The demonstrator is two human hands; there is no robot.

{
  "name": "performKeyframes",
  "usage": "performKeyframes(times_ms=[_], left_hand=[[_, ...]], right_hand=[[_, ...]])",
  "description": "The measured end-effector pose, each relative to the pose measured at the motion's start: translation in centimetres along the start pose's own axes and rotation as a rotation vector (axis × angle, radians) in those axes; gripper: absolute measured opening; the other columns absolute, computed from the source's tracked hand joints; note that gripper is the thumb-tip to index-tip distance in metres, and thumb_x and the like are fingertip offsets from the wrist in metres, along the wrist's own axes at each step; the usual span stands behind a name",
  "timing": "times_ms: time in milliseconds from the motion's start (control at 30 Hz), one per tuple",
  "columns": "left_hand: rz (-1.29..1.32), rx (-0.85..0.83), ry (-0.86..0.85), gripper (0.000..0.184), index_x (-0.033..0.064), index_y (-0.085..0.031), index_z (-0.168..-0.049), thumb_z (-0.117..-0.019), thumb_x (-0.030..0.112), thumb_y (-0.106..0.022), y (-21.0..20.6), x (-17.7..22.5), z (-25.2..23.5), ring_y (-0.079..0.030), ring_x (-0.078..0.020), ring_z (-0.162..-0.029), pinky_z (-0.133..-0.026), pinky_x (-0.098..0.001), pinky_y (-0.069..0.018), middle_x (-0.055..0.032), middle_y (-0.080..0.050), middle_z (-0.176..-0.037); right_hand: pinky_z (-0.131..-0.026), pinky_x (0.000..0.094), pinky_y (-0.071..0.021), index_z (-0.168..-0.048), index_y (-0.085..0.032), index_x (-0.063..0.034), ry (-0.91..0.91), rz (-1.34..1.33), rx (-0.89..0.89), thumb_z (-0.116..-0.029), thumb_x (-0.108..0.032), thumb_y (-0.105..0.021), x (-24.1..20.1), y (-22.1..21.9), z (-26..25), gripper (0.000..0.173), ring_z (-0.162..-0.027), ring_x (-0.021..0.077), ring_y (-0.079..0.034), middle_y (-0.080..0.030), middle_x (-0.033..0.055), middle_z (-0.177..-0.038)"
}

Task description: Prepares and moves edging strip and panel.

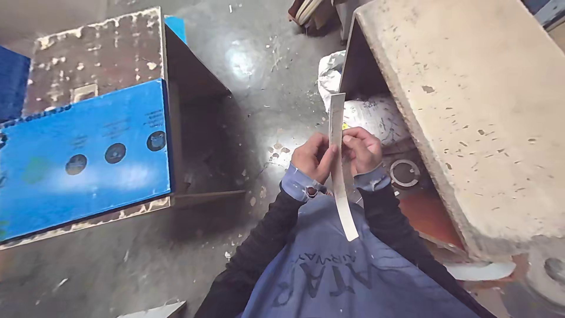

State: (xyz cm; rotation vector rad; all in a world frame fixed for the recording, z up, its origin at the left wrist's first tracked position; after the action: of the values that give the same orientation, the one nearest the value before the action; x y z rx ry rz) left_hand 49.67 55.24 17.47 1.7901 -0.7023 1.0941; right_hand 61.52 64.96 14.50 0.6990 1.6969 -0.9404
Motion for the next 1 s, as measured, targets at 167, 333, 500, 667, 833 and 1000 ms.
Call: performKeyframes(times_ms=[167, 333, 500, 667, 833, 1000], left_hand=[[-0.062, 0.005, -0.033, 0.013, 0.0048, -0.064, -0.101, -0.0996, 0.018, -0.064, 0.0, 0.0, 0.0, -0.064, -0.0115, -0.057, -0.055, -0.0315, -0.0582, -0.0035, -0.067, -0.073], [-0.188, -0.036, -0.097, 0.017, 0.0026, -0.065, -0.103, -0.1001, 0.019, -0.065, -0.1, -0.1, 0.2, -0.066, -0.0154, -0.063, -0.061, -0.0376, -0.0592, -0.0062, -0.068, -0.076], [-0.190, -0.038, -0.138, 0.016, 0.0012, -0.067, -0.104, -0.0991, 0.016, -0.064, -0.6, 0.1, 0.7, -0.067, -0.0157, -0.068, -0.065, -0.0365, -0.0603, -0.0078, -0.069, -0.082], [-0.206, -0.028, -0.131, 0.015, 0.0008, -0.066, -0.098, -0.0984, 0.016, -0.064, -0.7, -0.2, 0.9, -0.066, -0.0157, -0.065, -0.061, -0.0359, -0.0594, -0.0079, -0.066, -0.079], [-0.112, 0.003, -0.066, 0.016, 0.0003, -0.064, -0.104, -0.1000, 0.016, -0.062, 0.0, -0.4, 0.7, -0.068, -0.0147, -0.062, -0.059, -0.0355, -0.0613, -0.0076, -0.069, -0.078], [-0.109, -0.004, -0.022, 0.015, 0.0003, -0.064, -0.103, -0.0993, 0.015, -0.064, -0.1, -0.5, 0.8, -0.068, -0.0154, -0.064, -0.062, -0.0364, -0.0613, -0.0082, -0.069, -0.079]], right_hand=[[-0.057, 0.0281, -0.0581, -0.102, -0.069, -0.0062, 0.012, 0.110, -0.116, -0.0960, -0.010, -0.056, -1.1, 1.4, -0.4, 0.015, -0.063, 0.0117, -0.065, -0.069, 0.0040, -0.080], [-0.055, 0.0289, -0.0584, -0.090, -0.068, -0.0087, -0.051, 0.184, -0.141, -0.0924, -0.010, -0.061, -2.1, 1.7, -0.9, 0.008, -0.059, 0.0110, -0.065, -0.067, 0.0016, -0.072], [-0.045, 0.0214, -0.0485, -0.079, -0.064, -0.0143, -0.129, 0.016, -0.105, -0.0862, -0.006, -0.057, -1.7, 1.8, -0.8, 0.013, -0.051, 0.0055, -0.057, -0.065, -0.0021, -0.066], [-0.043, 0.0213, -0.0490, -0.074, -0.062, -0.0134, -0.203, -0.064, 0.011, -0.0847, -0.001, -0.055, -1.1, 0.9, 0.2, 0.017, -0.048, 0.0056, -0.057, -0.064, -0.0012, -0.063], [-0.053, 0.0252, -0.0578, -0.088, -0.070, -0.0070, -0.241, -0.048, -0.013, -0.0916, -0.002, -0.061, -1.2, 0.8, 0.8, 0.011, -0.056, 0.0080, -0.064, -0.070, 0.0020, -0.074], [-0.058, 0.0280, -0.0616, -0.099, -0.072, -0.0036, -0.178, 0.113, -0.044, -0.0936, -0.005, -0.066, -1.9, 1.1, 0.7, 0.008, -0.062, 0.0107, -0.068, -0.072, 0.0038, -0.078]])
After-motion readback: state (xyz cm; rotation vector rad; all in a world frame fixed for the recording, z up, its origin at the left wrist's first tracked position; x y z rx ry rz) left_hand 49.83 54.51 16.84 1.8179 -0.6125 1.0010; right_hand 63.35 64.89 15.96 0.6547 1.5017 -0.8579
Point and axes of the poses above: each hand's wrist, its own z-axis away from the middle knuckle, its own y-axis out of the back of the hand, x = y × z, the point moved 1 cm from there along -z, towards the middle knuckle
